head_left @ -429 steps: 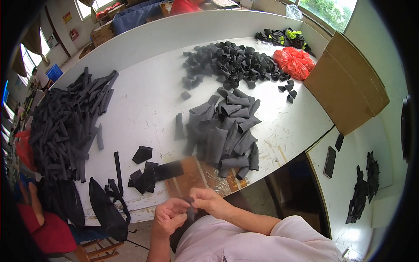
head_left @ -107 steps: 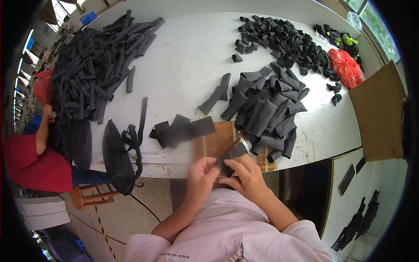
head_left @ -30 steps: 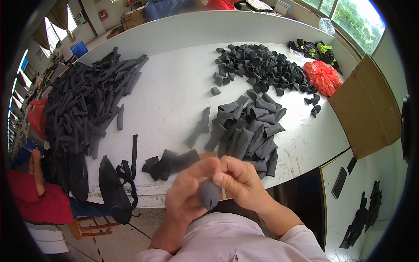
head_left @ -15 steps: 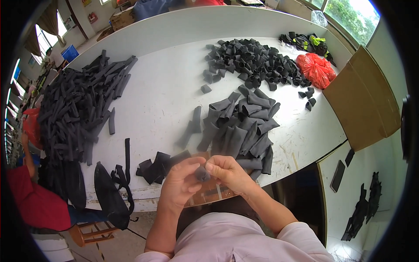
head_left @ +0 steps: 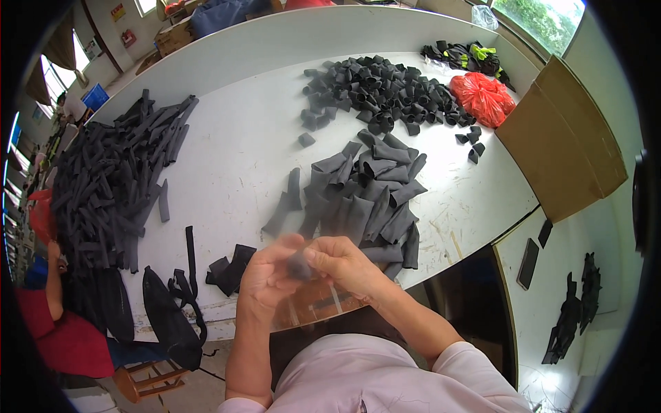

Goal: The recorder is assembling black foam padding sleeves or components at a workbench in a factory setting.

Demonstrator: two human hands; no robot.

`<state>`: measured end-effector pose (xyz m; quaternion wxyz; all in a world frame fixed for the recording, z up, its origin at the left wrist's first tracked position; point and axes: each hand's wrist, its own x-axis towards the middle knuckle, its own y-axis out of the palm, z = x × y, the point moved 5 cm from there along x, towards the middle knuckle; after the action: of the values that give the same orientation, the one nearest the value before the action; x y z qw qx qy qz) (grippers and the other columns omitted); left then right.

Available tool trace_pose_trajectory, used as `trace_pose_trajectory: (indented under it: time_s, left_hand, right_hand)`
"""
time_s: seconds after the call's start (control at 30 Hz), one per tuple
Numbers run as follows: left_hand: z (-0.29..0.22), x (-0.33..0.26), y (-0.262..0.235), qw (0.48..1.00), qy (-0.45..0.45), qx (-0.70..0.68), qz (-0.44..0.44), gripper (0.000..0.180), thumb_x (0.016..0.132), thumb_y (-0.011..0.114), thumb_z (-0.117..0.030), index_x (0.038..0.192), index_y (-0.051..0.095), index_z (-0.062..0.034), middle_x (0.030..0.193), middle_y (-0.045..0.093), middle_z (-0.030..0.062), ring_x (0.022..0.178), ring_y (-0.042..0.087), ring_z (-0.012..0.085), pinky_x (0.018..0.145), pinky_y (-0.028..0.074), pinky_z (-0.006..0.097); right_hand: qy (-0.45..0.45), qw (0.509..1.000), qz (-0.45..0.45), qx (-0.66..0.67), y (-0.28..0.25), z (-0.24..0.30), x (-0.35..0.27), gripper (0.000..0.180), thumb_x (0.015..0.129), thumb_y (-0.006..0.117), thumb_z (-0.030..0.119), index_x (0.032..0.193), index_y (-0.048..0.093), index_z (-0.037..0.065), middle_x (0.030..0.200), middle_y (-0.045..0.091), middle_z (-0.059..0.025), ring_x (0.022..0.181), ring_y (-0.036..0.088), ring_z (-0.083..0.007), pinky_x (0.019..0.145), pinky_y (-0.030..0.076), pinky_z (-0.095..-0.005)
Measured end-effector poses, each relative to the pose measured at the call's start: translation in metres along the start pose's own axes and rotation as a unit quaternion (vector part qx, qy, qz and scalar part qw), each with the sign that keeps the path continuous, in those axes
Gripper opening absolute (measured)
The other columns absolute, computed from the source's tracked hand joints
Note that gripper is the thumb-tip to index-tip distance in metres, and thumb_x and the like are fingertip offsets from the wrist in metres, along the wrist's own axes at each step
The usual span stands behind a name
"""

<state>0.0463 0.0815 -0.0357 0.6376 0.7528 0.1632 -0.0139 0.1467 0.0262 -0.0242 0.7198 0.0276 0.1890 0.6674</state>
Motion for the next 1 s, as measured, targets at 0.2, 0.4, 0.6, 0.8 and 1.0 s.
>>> trace_pose_trajectory:
  time_s: [0.2, 0.4, 0.6, 0.8, 1.0]
  left_hand:
    - [0.011, -0.008, 0.009, 0.933, 0.191, 0.201, -0.228, 0.026, 0.077, 0.05, 0.004, 0.102, 0.051, -0.0007, 0.06, 0.049, -0.0007, 0.041, 0.036, 0.001, 0.034, 0.03, 0.013]
    - [0.003, -0.008, 0.014, 0.923, 0.241, 0.103, -0.283, 0.03, 0.076, 0.047, 0.005, 0.105, 0.046, 0.0021, 0.063, 0.049, 0.0026, 0.039, 0.034, 0.0029, 0.034, 0.03, 0.012]
    - [0.0, -0.008, -0.012, 0.979, 0.143, -0.099, -0.104, 0.02, 0.077, 0.056, 0.002, 0.097, 0.053, 0.0001, 0.082, 0.057, 0.0085, 0.073, 0.057, 0.0152, 0.067, 0.048, 0.027]
    - [0.028, -0.009, -0.019, 0.934, 0.224, 0.04, -0.275, 0.025, 0.078, 0.048, 0.007, 0.101, 0.047, -0.0016, 0.07, 0.052, 0.0057, 0.039, 0.03, 0.0019, 0.033, 0.025, 0.013]
    - [0.029, -0.014, -0.007, 0.97, 0.191, -0.043, -0.147, 0.026, 0.081, 0.044, 0.003, 0.106, 0.045, -0.0016, 0.078, 0.054, 0.0107, 0.039, 0.029, 0.0035, 0.033, 0.023, 0.014]
  right_hand:
    - [0.008, 0.996, 0.035, 0.082, -0.011, -0.029, -0.003, 0.029, 0.085, 0.054, 0.031, 0.072, 0.052, 0.005, 0.059, 0.042, 0.0037, 0.052, 0.037, -0.0045, 0.046, 0.031, -0.019]
    - [-0.024, 0.999, 0.026, 0.014, -0.001, 0.0, 0.003, 0.029, 0.086, 0.054, 0.027, 0.069, 0.052, 0.004, 0.057, 0.044, 0.0039, 0.048, 0.036, -0.0041, 0.043, 0.029, -0.0192]
    - [-0.02, 0.998, 0.053, -0.024, 0.01, 0.019, 0.009, 0.03, 0.086, 0.053, 0.027, 0.068, 0.052, 0.003, 0.056, 0.043, 0.0039, 0.048, 0.035, -0.0041, 0.042, 0.028, -0.0202]
    - [0.07, 0.989, 0.047, 0.124, -0.016, -0.042, -0.006, 0.026, 0.084, 0.056, 0.029, 0.073, 0.054, 0.006, 0.061, 0.044, 0.0036, 0.053, 0.039, -0.0053, 0.049, 0.036, -0.0199]
    - [0.027, 0.994, 0.089, 0.052, -0.003, -0.005, -0.001, 0.026, 0.085, 0.054, 0.028, 0.071, 0.052, 0.006, 0.061, 0.044, 0.0043, 0.056, 0.041, -0.0046, 0.05, 0.036, -0.0201]
